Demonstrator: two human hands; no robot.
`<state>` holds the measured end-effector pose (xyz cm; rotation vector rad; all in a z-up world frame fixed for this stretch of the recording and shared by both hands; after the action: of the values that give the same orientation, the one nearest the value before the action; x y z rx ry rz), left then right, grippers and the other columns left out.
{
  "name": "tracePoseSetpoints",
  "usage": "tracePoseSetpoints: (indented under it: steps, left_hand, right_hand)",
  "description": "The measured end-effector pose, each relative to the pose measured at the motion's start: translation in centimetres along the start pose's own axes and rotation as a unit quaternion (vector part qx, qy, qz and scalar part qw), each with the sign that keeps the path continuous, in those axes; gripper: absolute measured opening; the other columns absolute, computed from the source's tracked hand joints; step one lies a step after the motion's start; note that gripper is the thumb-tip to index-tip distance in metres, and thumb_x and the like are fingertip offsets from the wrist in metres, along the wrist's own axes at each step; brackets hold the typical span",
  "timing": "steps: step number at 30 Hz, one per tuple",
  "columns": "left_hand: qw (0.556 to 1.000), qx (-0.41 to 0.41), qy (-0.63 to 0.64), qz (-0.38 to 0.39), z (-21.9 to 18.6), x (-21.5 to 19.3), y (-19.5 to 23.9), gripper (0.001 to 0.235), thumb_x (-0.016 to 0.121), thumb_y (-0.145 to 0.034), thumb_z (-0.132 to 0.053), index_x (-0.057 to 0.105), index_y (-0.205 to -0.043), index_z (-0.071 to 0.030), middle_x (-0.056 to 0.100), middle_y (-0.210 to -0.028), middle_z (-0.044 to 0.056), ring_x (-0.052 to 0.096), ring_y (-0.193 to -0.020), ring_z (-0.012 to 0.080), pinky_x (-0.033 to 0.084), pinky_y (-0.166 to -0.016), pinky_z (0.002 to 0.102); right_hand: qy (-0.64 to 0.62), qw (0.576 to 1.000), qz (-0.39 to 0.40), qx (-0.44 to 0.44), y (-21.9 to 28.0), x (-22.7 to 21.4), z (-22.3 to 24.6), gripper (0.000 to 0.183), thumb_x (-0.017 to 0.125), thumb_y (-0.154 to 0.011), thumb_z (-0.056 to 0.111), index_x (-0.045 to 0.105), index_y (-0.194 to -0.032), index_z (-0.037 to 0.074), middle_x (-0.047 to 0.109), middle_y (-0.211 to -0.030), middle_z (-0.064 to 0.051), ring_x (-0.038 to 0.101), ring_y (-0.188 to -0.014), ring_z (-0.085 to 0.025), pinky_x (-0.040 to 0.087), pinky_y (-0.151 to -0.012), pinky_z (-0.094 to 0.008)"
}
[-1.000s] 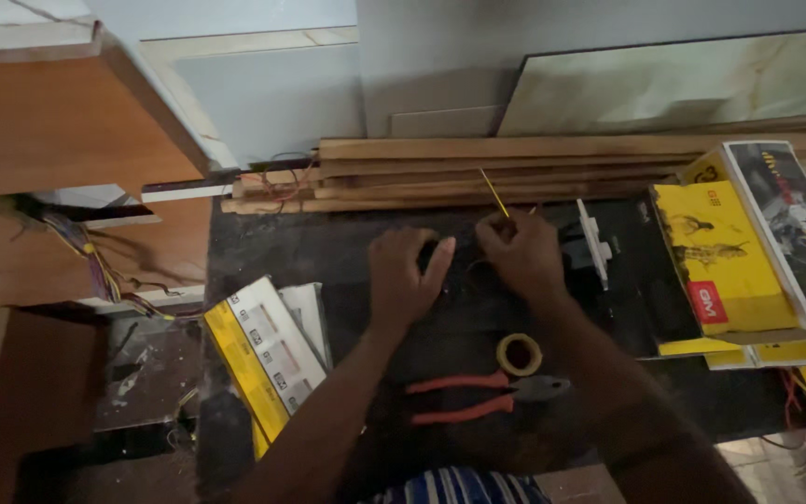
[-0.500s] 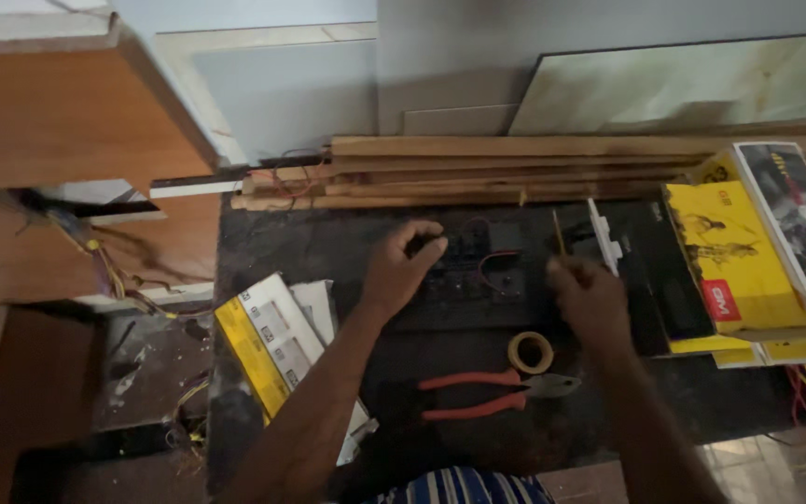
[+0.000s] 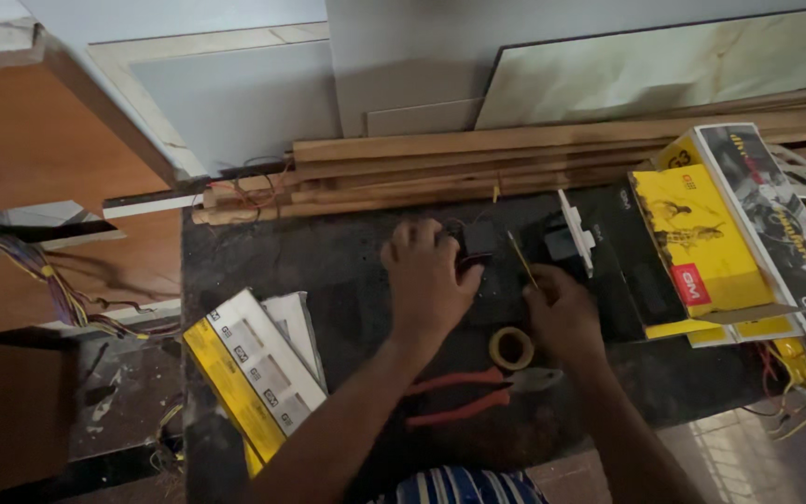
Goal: The person connects wires into an electrical switchboard by hand and using a screwdriver, then applies adhesive tape and secures the components into the panel.
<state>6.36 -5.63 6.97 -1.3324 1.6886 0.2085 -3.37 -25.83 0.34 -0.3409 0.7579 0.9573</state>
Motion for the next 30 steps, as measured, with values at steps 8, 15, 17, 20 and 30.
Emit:
tracePoseSetpoints:
  steps: [8,15,17,20,30]
  left_hand:
    - [0.985,0.099,0.138,-0.037,-1.4,-1.6,0.9,0.008,0.076,-0.088,-0.016,0.078,-0.091,-0.008,0.068,-0.12,0.012,0.058,-0.12,0.0356,0.039,-0.103,0.058]
    - [0.964,0.073,0.24,0.089,-0.4,1.7,1.1,0.024,0.063,-0.095,-0.01,0.079,-0.113,-0.011,0.07,-0.089,0.014,0.065,-0.082,0.034,0.052,-0.073,0.046]
    - [0.962,0.127,0.242,0.018,-0.6,0.6,1.1,0.025,0.064,-0.092,-0.011,0.078,-0.113,-0.009,0.071,-0.093,0.013,0.065,-0.093,0.0356,0.052,-0.079,0.048]
    - [0.952,0.048,0.288,0.097,0.7,2.5,1.1,0.02,0.065,-0.101,-0.026,0.079,-0.108,-0.014,0.072,-0.092,0.009,0.067,-0.088,0.0297,0.053,-0.076,0.045]
    - [0.959,0.06,0.234,0.147,0.8,3.9,0.3,0.025,0.066,-0.099,-0.033,0.081,-0.108,-0.016,0.077,-0.102,0.006,0.067,-0.095,0.029,0.053,-0.083,0.043]
  right_hand:
    - [0.076,0.974,-0.063,-0.206,2.0,-1.9,6.8,0.035,0.073,-0.087,0.014,0.07,-0.122,0.005,0.071,-0.107,-0.018,0.07,-0.099,-0.036,0.056,-0.084,-0.045]
    - [0.027,0.941,-0.074,-0.329,3.4,-1.9,10.7,0.023,0.075,-0.094,0.014,0.073,-0.115,0.006,0.075,-0.106,-0.012,0.074,-0.093,-0.028,0.059,-0.08,-0.038]
    - [0.054,0.936,-0.094,-0.334,3.3,-2.1,10.7,0.012,0.074,-0.097,0.01,0.077,-0.108,0.008,0.077,-0.105,-0.011,0.075,-0.097,-0.026,0.06,-0.084,-0.038]
    - [0.037,0.948,-0.095,-0.302,3.2,-3.1,9.8,0.012,0.072,-0.095,0.007,0.078,-0.106,0.009,0.078,-0.104,-0.01,0.076,-0.097,-0.023,0.061,-0.085,-0.037]
    - [0.025,0.928,-0.086,-0.361,4.3,-2.9,11.1,0.017,0.078,-0.094,0.013,0.073,-0.109,0.007,0.075,-0.106,-0.009,0.075,-0.088,-0.023,0.06,-0.077,-0.036]
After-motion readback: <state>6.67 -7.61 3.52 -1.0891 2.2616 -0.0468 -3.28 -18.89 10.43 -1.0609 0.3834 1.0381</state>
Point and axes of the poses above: each hand's wrist, its own y-axis away from the middle knuckle, its own x-axis out of the palm, z = x × y, the point moved 9 cm from there along -y, towards the middle knuckle
